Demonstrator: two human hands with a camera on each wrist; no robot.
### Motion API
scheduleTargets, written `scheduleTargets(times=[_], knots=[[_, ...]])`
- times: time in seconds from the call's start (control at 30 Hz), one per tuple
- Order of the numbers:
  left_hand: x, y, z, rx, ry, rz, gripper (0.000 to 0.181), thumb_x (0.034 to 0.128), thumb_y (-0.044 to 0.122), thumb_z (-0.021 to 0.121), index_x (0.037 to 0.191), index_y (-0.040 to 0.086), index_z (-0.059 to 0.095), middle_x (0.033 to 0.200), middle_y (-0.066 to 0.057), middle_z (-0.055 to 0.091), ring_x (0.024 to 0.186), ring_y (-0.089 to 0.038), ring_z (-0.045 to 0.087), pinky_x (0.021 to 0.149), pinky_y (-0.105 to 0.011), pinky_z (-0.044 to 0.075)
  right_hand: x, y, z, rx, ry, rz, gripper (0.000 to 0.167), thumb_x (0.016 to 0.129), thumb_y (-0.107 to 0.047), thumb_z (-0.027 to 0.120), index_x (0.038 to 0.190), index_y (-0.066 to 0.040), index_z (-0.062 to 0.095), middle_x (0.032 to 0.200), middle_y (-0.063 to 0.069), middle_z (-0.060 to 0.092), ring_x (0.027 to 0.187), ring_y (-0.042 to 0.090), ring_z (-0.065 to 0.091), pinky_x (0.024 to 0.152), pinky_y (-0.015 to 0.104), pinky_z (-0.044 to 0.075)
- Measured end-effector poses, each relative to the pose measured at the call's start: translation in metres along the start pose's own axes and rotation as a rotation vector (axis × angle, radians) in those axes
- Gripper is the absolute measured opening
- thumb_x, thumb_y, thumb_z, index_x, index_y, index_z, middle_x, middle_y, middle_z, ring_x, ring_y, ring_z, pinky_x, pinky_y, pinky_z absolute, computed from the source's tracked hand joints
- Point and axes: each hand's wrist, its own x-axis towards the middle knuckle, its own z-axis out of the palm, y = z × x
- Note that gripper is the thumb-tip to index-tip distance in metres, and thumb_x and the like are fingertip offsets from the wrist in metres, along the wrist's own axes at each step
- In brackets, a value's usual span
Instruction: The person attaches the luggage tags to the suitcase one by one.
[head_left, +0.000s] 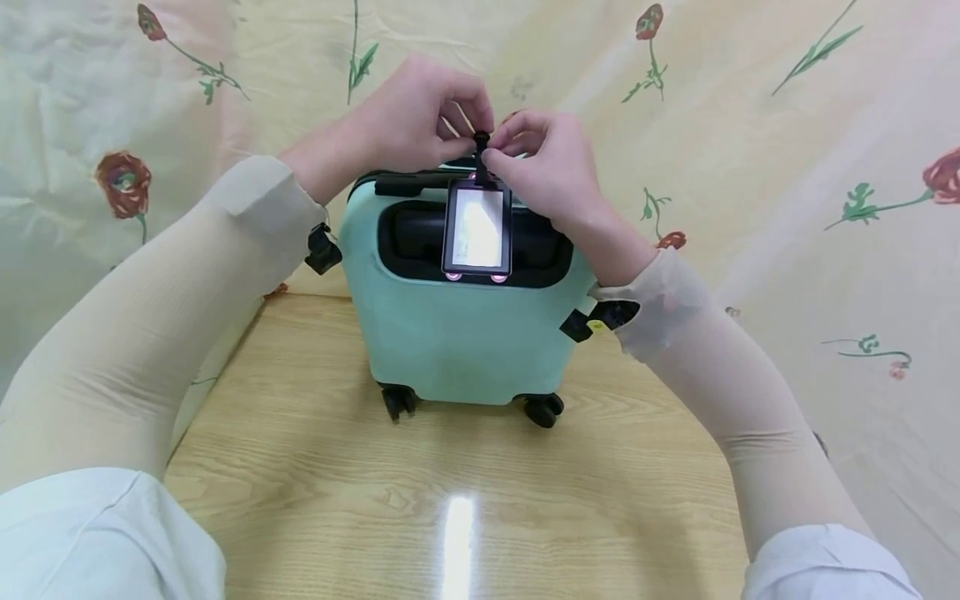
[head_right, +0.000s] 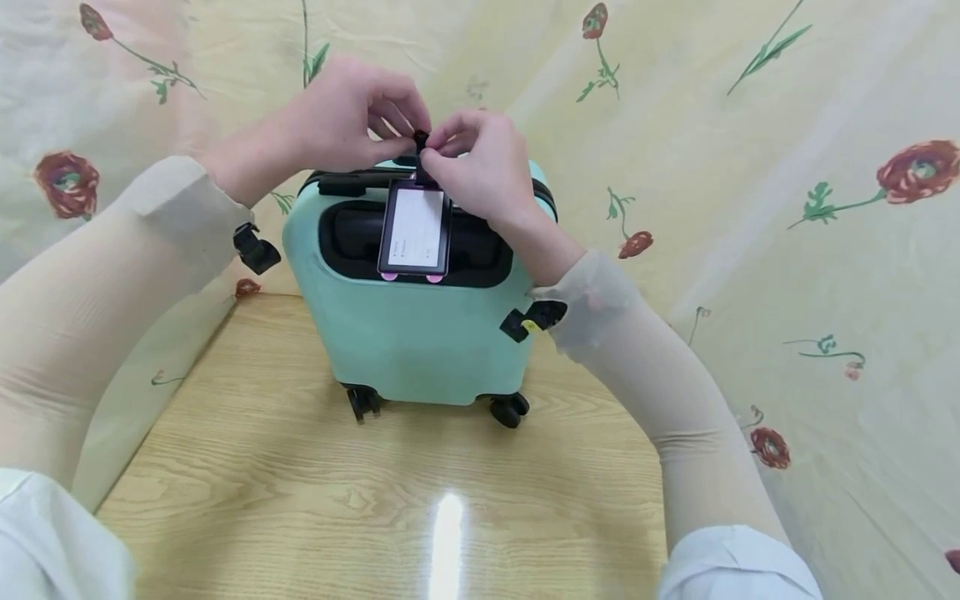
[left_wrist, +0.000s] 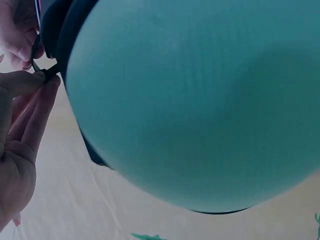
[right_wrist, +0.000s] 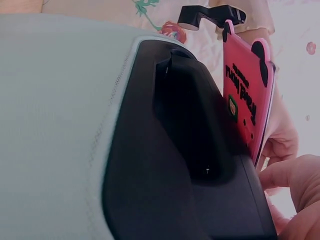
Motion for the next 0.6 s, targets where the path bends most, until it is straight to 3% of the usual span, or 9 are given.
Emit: scheduleTargets(times=[0.23,0.47,0.6], knots=[[-0.0006,-0.0034,0.0029,-0.103,0.018,-0.064,0.015,0.0993,0.007,0.071,0.114,0.005,0.075,0.117,-0.005,0.077,0.105,-0.017,0.078,0.097,-0.024,0.062,0.0015,0.0003,-0.0010,-0.028,0.001,-0.032,0.007,0.096,-0.022,0.076,0.090,-0.019,0.077,0.097,0.000,0.077,0.100,0.013,0.067,0.083,0.026,0.050],[0.0008,-0.0061,0.0042,-0.154,0.036,-0.058,0.020,0.0980,0.004,0.064,0.116,0.005,0.072,0.113,-0.006,0.077,0.097,-0.013,0.076,0.091,-0.021,0.062,0.0022,0.0022,0.0009,-0.017,0.018,-0.044,0.009,0.095,-0.020,0.075,0.089,-0.014,0.072,0.105,-0.003,0.071,0.095,0.011,0.070,0.080,0.024,0.052],[0.0014,-0.0067,0.0062,-0.220,0.053,-0.141,0.026,0.1033,0.004,0.056,0.127,0.006,0.068,0.116,-0.009,0.076,0.091,-0.012,0.076,0.090,-0.023,0.062,0.0011,0.0032,0.0016,-0.006,0.019,-0.051,0.011,0.095,-0.019,0.077,0.089,-0.015,0.068,0.104,-0.006,0.068,0.089,0.011,0.073,0.077,0.024,0.054]])
